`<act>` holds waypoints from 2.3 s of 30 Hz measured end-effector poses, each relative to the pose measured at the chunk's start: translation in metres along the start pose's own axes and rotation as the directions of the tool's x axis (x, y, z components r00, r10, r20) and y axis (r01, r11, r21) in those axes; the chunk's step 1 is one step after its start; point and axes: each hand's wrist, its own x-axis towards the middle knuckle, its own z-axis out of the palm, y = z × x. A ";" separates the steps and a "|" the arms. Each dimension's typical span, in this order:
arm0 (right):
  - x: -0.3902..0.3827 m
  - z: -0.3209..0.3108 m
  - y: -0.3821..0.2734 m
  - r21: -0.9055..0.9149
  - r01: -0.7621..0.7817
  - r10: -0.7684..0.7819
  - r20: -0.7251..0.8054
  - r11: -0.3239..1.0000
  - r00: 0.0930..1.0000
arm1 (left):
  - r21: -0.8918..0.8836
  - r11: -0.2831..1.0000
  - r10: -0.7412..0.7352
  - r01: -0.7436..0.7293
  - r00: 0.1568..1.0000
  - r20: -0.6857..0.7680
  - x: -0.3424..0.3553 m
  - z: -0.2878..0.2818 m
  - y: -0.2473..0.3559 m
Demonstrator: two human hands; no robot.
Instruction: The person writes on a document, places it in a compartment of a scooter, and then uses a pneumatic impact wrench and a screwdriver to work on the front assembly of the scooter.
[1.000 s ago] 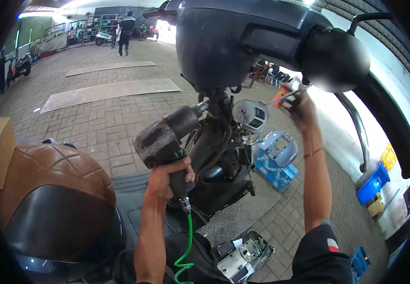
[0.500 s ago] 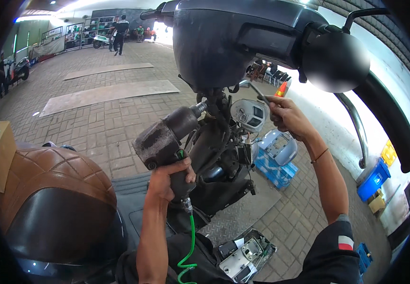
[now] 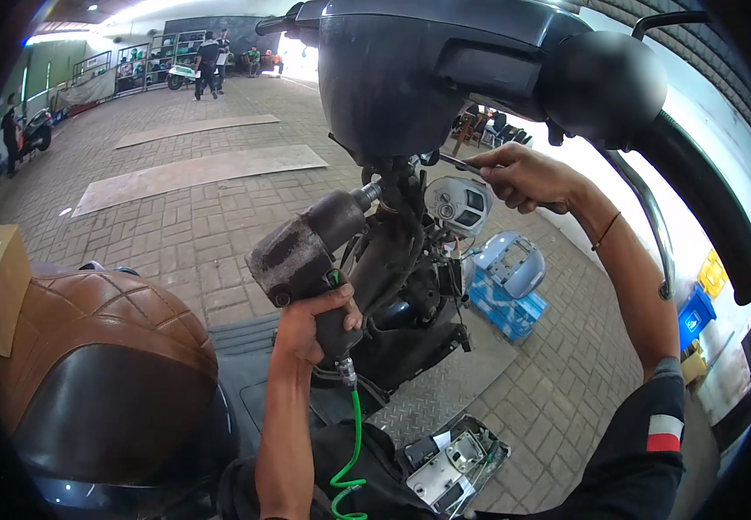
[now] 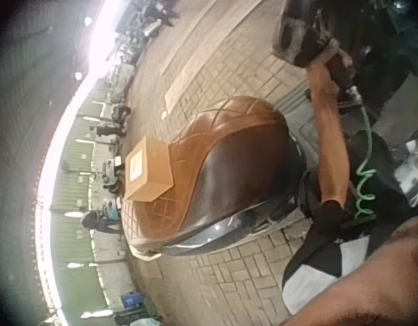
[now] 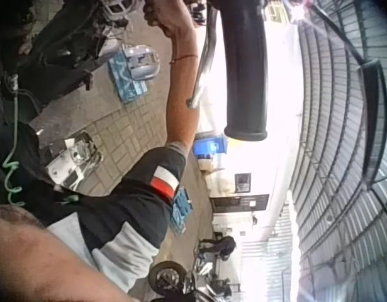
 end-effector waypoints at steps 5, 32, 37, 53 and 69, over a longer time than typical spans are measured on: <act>0.007 0.002 -0.012 -0.189 0.002 -0.002 0.000 0.982 1.000 | 0.019 1.000 0.011 -0.010 1.000 -0.002 -0.002 0.001 0.004; 0.005 0.020 0.017 -0.070 0.113 -0.117 -0.044 0.991 0.992 | -0.066 0.998 -0.011 0.012 1.000 0.021 -0.001 0.000 0.002; 0.010 0.025 0.051 0.137 0.202 -0.196 -0.053 0.970 0.979 | -0.087 0.996 -0.027 0.032 0.998 0.062 0.004 -0.005 -0.005; 0.037 0.026 0.089 0.693 0.040 -0.154 0.102 0.720 0.983 | -0.080 0.996 -0.026 0.029 0.999 0.040 0.002 -0.002 -0.003; 0.026 -0.005 0.026 -0.130 0.139 -0.138 0.020 0.982 0.990 | -0.076 0.996 -0.039 0.041 0.999 0.033 0.001 -0.005 0.000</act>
